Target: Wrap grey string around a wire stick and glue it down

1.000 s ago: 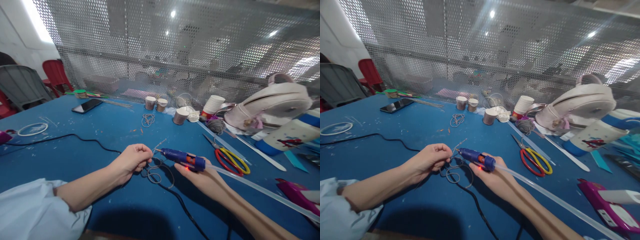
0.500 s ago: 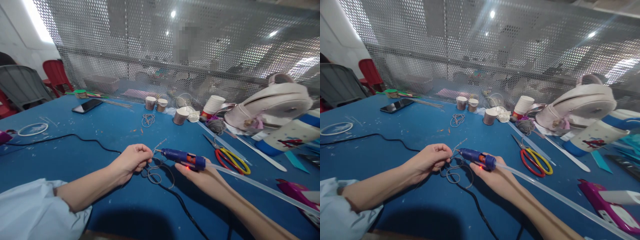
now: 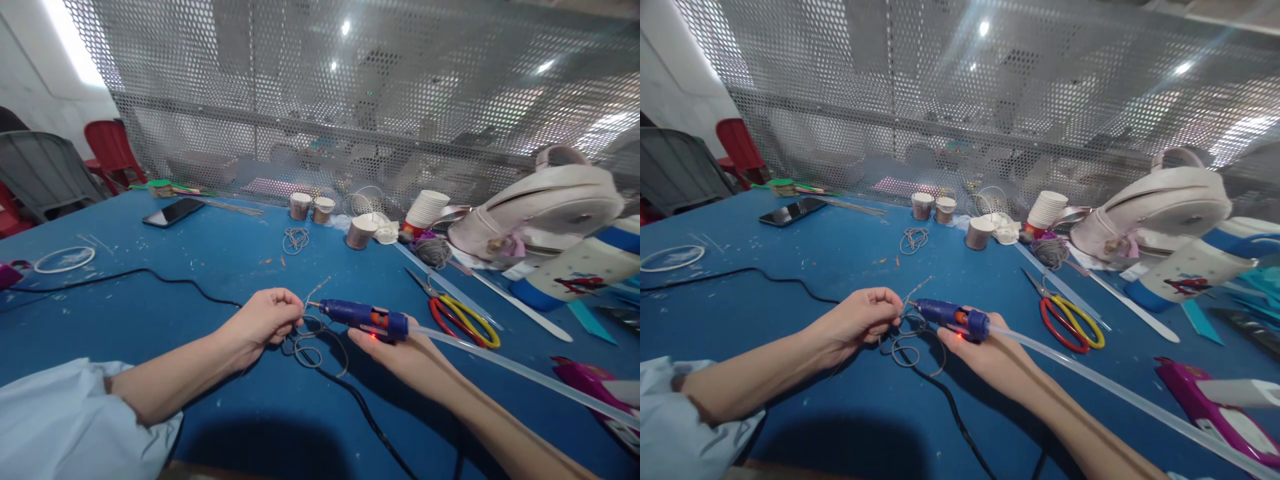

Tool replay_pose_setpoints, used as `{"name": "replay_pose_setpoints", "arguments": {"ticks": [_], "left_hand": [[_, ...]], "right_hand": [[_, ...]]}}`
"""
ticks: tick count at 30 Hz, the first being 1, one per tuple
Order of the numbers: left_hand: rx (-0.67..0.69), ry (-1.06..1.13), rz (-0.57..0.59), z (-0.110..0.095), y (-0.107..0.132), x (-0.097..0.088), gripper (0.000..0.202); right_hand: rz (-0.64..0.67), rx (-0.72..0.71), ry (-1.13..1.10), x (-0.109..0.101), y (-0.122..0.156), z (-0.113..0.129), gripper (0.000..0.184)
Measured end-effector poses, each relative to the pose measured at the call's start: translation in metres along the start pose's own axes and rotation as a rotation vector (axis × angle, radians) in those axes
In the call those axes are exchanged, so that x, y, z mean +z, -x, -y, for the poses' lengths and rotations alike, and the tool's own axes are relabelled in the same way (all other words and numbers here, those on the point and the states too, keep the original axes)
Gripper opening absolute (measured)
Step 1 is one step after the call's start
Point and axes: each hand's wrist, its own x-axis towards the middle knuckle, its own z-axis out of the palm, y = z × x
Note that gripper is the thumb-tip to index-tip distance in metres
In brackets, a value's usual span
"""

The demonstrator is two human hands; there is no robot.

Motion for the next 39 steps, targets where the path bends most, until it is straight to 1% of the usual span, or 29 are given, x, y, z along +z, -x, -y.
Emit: {"name": "replay_pose_setpoints", "arguments": {"ticks": [5, 7, 11, 16, 21, 25, 30, 36, 39], "left_hand": [[0.016, 0.003, -0.003, -0.0012, 0.0004, 0.001, 0.012], [0.016, 0.007, -0.004, -0.0016, 0.0005, 0.0015, 0.012], [0.009, 0.009, -0.003, -0.002, 0.0008, 0.0022, 0.013], [0.012, 0.014, 0.001, -0.0017, 0.0008, 0.0025, 0.012], [0.009, 0.015, 0.001, 0.0001, -0.0003, 0.0014, 0.013], [0.009, 0.011, 0.003, 0.0008, -0.0009, 0.0007, 0.015], [0.001, -0.009, -0.002, -0.001, 0.0004, 0.0027, 0.017], [0.01, -0.028, -0.002, -0.002, 0.0006, 0.003, 0.017], [0.008, -0.024, 0.011, -0.0015, 0.0001, 0.0022, 0.018]], "right_hand": [[0.035, 0.042, 0.018, -0.0011, 0.0009, 0.0002, 0.03], [0.032, 0.053, 0.026, -0.0013, 0.0017, -0.0003, 0.029], [0.013, 0.021, 0.036, -0.0008, 0.0016, -0.0014, 0.032], [0.028, 0.065, 0.048, -0.0008, 0.0018, -0.0002, 0.03], [-0.026, 0.055, 0.043, 0.0001, 0.0018, 0.0003, 0.033], [0.046, 0.021, 0.043, -0.0004, 0.0014, 0.0002, 0.033], [0.002, 0.036, 0.052, 0.0009, 0.0011, -0.0026, 0.032], [0.063, 0.01, 0.064, 0.0, 0.0015, -0.0012, 0.033], [0.034, 0.021, 0.055, 0.0, 0.0003, 0.0001, 0.036]]}}
